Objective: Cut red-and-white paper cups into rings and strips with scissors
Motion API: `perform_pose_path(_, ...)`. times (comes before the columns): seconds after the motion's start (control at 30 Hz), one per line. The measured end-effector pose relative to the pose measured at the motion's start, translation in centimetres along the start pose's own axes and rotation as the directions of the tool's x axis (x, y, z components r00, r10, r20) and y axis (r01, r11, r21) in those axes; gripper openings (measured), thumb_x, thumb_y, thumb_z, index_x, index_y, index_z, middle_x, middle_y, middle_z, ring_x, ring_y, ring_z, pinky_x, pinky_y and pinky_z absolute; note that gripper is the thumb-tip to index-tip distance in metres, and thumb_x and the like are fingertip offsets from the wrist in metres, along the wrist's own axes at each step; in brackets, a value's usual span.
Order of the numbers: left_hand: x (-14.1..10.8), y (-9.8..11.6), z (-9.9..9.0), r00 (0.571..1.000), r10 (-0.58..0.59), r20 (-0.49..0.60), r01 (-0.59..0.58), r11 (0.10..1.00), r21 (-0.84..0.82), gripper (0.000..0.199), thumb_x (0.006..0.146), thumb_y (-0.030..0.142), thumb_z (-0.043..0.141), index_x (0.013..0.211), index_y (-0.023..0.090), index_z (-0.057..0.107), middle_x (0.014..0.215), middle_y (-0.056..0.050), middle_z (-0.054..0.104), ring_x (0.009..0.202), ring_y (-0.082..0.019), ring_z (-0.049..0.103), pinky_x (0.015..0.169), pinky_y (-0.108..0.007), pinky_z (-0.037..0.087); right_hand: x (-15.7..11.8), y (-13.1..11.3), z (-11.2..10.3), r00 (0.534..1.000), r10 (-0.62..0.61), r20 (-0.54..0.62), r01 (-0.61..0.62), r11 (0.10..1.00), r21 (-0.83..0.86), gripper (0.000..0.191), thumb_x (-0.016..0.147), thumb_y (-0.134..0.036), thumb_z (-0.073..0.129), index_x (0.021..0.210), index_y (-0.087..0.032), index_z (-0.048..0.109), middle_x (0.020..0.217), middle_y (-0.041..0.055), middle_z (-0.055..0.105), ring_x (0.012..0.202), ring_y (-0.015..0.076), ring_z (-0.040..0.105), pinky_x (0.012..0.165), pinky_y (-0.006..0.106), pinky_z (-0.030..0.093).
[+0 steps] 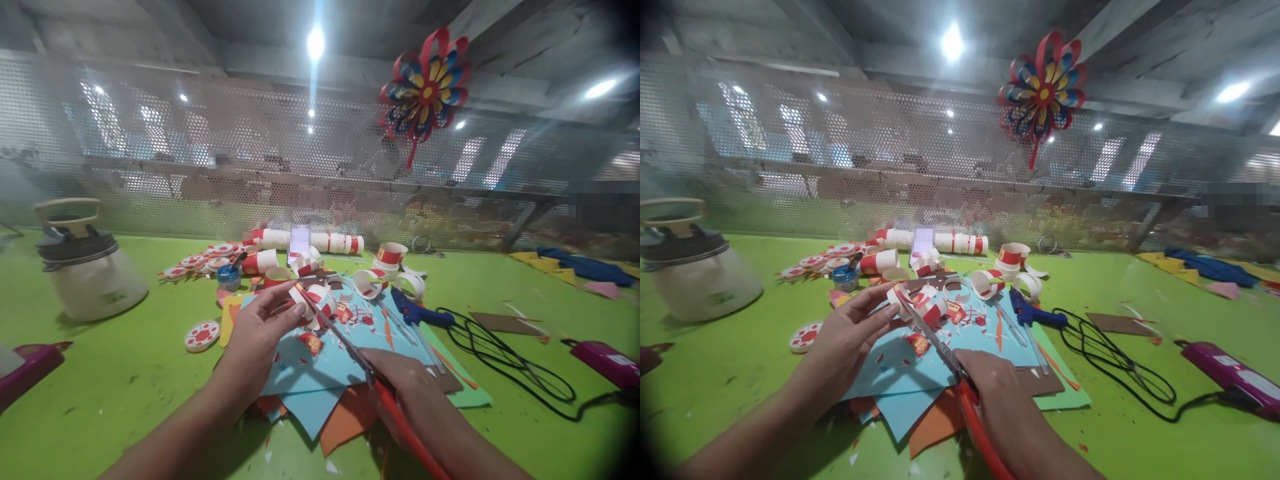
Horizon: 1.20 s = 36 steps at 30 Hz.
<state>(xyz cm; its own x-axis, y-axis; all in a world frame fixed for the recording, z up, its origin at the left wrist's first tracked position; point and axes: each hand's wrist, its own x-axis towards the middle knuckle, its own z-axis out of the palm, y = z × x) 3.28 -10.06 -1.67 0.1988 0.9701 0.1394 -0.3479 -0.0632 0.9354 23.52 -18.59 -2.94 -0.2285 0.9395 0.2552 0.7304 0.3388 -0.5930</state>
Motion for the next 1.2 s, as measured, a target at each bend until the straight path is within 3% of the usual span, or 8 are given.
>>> perform_pose_path(0.3, -0.4, 0.9, 0.8, 0.997, -0.037, -0.066, 0.027, 0.990, -0.138, 0.037, 0.068, 0.027, 0.080, 0.100, 0.015, 0.068, 0.094, -0.009, 0.073, 0.079, -0.020, 0.068, 0.079, -0.035, 0.055, -0.3, 0.6, 0.3, 1.000, -0.003, -0.003, 0.003, 0.997, -0.079, 0.019, 0.085, -0.014, 0.046, 0.087, -0.020, 0.065, 0.082, 0.0031, 0.069, 0.074, 0.0201, 0.061, 0.067, 0.029, 0.045)
perform_pose_path(0.4, -0.2, 1.1, 0.9, 0.997, -0.056, -0.060, 0.045, 0.985, -0.167, 0.035, 0.067, 0.028, 0.080, 0.097, 0.014, 0.069, 0.094, -0.010, 0.073, 0.078, -0.021, 0.069, 0.076, -0.034, 0.055, -0.2, 0.5, 0.2, 1.000, -0.005, 0.003, 0.005, 0.996, -0.086, 0.017, 0.085, -0.016, 0.048, 0.086, -0.020, 0.064, 0.086, 0.0049, 0.069, 0.080, 0.0220, 0.062, 0.072, 0.031, 0.046)
perform_pose_path(0.57, 0.1, 0.6, 0.5, 0.994, -0.026, -0.103, 0.015, 0.994, -0.107, 0.038, 0.064, 0.025, 0.083, 0.097, 0.015, 0.068, 0.086, -0.006, 0.072, 0.078, -0.019, 0.067, 0.077, -0.032, 0.054, 0.1, -0.1, -0.2, 1.000, 0.014, 0.020, -0.013, 0.999, -0.046, 0.024, 0.086, -0.015, 0.048, 0.101, -0.020, 0.065, 0.097, 0.0079, 0.069, 0.090, 0.0244, 0.062, 0.080, 0.037, 0.047)
perform_pose_path(0.7, 0.0, 0.3, 0.5, 0.997, -0.008, -0.082, 0.003, 0.998, -0.059, 0.037, 0.067, 0.027, 0.081, 0.099, 0.014, 0.067, 0.092, -0.008, 0.072, 0.082, -0.018, 0.066, 0.079, -0.030, 0.054, 0.3, -0.6, -0.3, 1.000, 0.014, 0.017, -0.014, 1.000, 0.013, 0.019, 0.087, -0.015, 0.049, 0.096, -0.019, 0.065, 0.094, 0.0068, 0.070, 0.090, 0.0232, 0.063, 0.081, 0.036, 0.047)
perform_pose_path(1.0, -0.3, 0.4, 0.6, 0.997, 0.014, -0.079, -0.018, 0.999, -0.051, 0.033, 0.069, 0.028, 0.080, 0.097, 0.016, 0.068, 0.092, -0.005, 0.072, 0.084, -0.017, 0.067, 0.080, -0.029, 0.054, -0.1, 0.0, 0.0, 1.000, 0.013, -0.009, -0.013, 1.000, 0.002, 0.019, 0.083, -0.010, 0.046, 0.079, -0.021, 0.060, 0.085, 0.0026, 0.070, 0.077, 0.0201, 0.061, 0.070, 0.029, 0.044)
perform_pose_path(1.2, -0.2, 0.7, 0.7, 0.997, -0.054, -0.058, 0.044, 0.986, -0.163, 0.036, 0.068, 0.023, 0.080, 0.099, 0.013, 0.066, 0.094, -0.007, 0.071, 0.082, -0.018, 0.068, 0.080, -0.032, 0.055, -0.1, 0.2, 0.2, 1.000, 0.015, -0.001, -0.015, 1.000, -0.027, 0.016, 0.084, -0.012, 0.048, 0.081, -0.020, 0.061, 0.077, -0.0001, 0.066, 0.069, 0.0176, 0.057, 0.063, 0.027, 0.039)
